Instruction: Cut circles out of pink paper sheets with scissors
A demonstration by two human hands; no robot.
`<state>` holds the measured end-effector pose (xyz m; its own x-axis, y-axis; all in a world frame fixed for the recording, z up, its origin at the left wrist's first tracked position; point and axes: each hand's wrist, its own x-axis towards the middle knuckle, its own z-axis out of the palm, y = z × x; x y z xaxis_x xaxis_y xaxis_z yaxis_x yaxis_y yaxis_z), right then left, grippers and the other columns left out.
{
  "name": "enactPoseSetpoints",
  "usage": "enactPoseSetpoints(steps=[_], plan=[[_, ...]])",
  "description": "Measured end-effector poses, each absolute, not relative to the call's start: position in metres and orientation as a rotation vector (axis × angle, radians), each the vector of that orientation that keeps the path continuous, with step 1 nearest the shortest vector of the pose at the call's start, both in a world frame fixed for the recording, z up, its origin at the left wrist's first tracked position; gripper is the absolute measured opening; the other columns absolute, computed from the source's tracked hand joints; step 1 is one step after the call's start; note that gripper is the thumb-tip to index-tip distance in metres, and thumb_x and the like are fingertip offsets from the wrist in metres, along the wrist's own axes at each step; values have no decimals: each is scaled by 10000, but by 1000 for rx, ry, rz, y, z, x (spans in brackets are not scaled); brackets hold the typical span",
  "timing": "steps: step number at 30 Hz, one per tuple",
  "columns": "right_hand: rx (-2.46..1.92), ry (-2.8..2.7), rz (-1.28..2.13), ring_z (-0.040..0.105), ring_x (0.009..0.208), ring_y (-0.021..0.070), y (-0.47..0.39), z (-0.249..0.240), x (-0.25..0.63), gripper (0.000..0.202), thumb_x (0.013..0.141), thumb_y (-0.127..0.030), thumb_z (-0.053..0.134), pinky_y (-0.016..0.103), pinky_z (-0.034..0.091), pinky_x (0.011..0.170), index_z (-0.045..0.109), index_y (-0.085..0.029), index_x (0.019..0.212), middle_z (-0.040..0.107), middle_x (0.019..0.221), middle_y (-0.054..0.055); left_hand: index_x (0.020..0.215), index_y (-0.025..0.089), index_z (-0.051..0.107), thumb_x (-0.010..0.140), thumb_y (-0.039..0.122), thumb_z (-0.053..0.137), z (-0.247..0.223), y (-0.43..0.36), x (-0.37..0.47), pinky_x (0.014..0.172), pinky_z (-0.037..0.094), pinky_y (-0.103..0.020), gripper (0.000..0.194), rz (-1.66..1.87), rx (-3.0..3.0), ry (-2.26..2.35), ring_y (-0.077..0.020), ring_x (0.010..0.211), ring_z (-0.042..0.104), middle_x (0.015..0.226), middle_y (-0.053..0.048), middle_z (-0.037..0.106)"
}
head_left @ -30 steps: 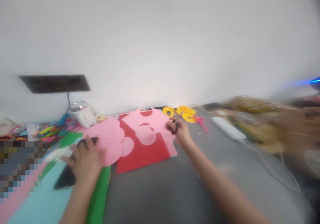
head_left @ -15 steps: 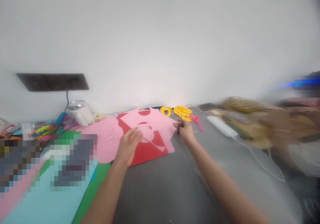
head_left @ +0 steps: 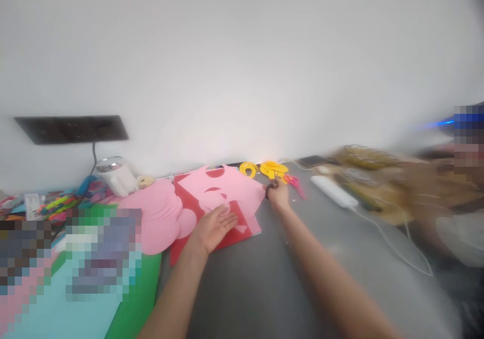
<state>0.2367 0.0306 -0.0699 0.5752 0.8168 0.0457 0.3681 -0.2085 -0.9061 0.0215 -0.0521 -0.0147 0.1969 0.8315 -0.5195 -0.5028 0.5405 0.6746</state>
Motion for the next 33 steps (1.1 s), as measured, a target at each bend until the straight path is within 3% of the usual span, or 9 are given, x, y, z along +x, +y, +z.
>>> enactPoseSetpoints(steps=[8,16,27,33], plan=[[-2114,-1192,536,632,1034,231,44,-61,243,302,952,-307,590,429,549,862,581,-177,1224,604,1238,93,1402,-13,374,906,154,558,-19,-52,25,1089,415,-373,555,995,321,959,-327,1345,448,1464,-283,421],[-2280,-1418,520,632,1034,230,46,-58,244,302,954,-308,586,433,548,866,581,-176,1225,603,1241,95,1377,-59,384,891,119,560,-21,-45,26,1096,404,-384,547,1005,266,931,-349,1338,448,1462,-299,409],[-2089,-1587,625,632,1036,233,51,-56,254,308,946,-305,598,427,550,858,582,-175,1225,604,1239,92,1305,-79,453,880,72,538,-22,-46,31,1070,445,-362,460,980,244,938,-353,1302,492,1401,-322,469],[-1763,-1491,775,641,1011,238,33,-56,245,321,939,-299,606,420,559,834,580,-158,1226,610,1231,89,1273,-55,466,850,86,602,-22,-48,34,1048,468,-383,466,986,276,904,-368,1285,510,1367,-337,482]])
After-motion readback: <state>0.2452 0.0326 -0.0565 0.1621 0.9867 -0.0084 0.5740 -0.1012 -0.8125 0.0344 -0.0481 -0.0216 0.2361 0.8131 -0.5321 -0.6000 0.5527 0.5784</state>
